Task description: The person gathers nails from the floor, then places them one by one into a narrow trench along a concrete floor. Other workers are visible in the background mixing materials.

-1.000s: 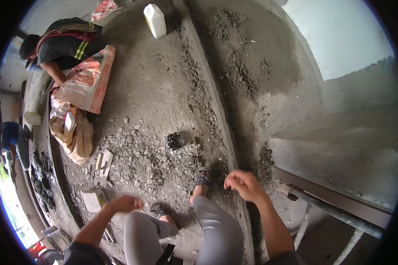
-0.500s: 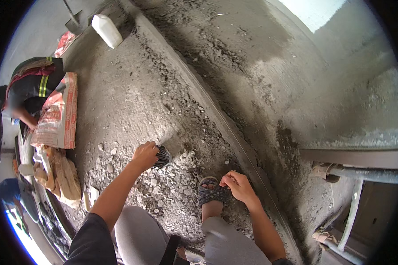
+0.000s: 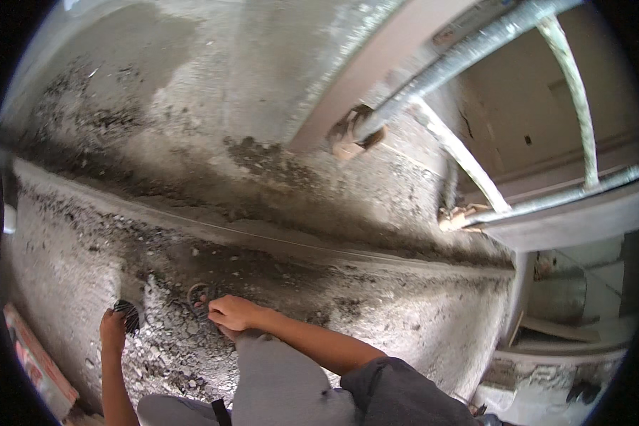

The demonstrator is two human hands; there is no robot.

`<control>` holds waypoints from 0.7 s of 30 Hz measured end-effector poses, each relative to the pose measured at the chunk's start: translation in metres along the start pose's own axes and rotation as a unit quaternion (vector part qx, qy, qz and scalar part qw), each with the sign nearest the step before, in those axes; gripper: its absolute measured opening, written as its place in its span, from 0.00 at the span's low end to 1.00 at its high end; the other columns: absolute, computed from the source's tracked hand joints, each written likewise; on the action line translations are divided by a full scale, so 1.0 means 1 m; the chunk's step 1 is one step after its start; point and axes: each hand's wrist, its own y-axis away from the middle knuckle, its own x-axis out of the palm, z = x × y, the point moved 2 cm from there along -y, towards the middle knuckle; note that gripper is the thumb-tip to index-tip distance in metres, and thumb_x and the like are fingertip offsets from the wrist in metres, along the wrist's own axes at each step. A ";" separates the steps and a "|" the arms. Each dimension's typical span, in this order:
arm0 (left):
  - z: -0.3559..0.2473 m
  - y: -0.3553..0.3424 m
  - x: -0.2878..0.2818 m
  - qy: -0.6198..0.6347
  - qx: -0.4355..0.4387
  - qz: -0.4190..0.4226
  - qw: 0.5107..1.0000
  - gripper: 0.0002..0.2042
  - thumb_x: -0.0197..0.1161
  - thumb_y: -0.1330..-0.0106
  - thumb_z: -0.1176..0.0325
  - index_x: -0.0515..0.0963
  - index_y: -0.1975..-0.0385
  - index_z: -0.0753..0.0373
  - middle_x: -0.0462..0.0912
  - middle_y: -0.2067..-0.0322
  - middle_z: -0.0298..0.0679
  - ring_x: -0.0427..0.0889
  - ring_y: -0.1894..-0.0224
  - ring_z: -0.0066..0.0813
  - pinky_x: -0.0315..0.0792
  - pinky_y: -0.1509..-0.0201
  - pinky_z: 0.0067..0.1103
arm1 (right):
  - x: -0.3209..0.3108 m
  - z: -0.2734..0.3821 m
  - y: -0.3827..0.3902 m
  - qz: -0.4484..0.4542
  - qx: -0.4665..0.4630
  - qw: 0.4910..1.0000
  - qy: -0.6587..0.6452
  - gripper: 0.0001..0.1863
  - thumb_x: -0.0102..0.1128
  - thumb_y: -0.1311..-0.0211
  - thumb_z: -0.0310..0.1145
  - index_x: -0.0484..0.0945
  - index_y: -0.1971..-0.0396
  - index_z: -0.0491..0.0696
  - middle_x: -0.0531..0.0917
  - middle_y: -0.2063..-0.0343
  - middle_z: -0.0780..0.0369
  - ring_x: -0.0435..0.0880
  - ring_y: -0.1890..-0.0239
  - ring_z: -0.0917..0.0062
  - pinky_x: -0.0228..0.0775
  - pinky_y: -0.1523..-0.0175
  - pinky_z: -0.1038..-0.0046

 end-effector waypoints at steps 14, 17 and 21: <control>-0.136 -0.007 -0.038 0.537 -0.097 0.139 0.826 0.09 0.62 0.36 0.70 0.80 0.61 0.69 0.80 0.75 0.32 0.77 0.75 0.16 0.69 0.73 0.14 | 0.022 0.010 0.006 -0.060 0.052 0.898 -0.433 0.15 0.55 0.32 0.37 0.77 0.54 0.42 0.83 0.65 0.64 0.81 0.67 0.81 0.72 0.65 0.77; -0.210 -0.002 0.000 0.576 -0.096 0.197 0.787 0.11 0.61 0.34 0.68 0.81 0.59 0.69 0.82 0.75 0.32 0.76 0.75 0.15 0.70 0.72 0.14 | 0.009 0.003 0.003 -0.138 0.078 0.887 -0.434 0.16 0.56 0.32 0.38 0.76 0.51 0.43 0.83 0.65 0.64 0.80 0.67 0.83 0.71 0.65 0.80; -0.262 0.003 0.039 0.634 -0.081 0.186 0.746 0.11 0.61 0.34 0.67 0.83 0.64 0.70 0.83 0.74 0.34 0.76 0.75 0.16 0.70 0.71 0.16 | 0.002 -0.039 0.019 -0.241 0.155 0.881 -0.377 0.15 0.55 0.31 0.38 0.76 0.52 0.44 0.83 0.65 0.64 0.81 0.67 0.83 0.72 0.65 0.81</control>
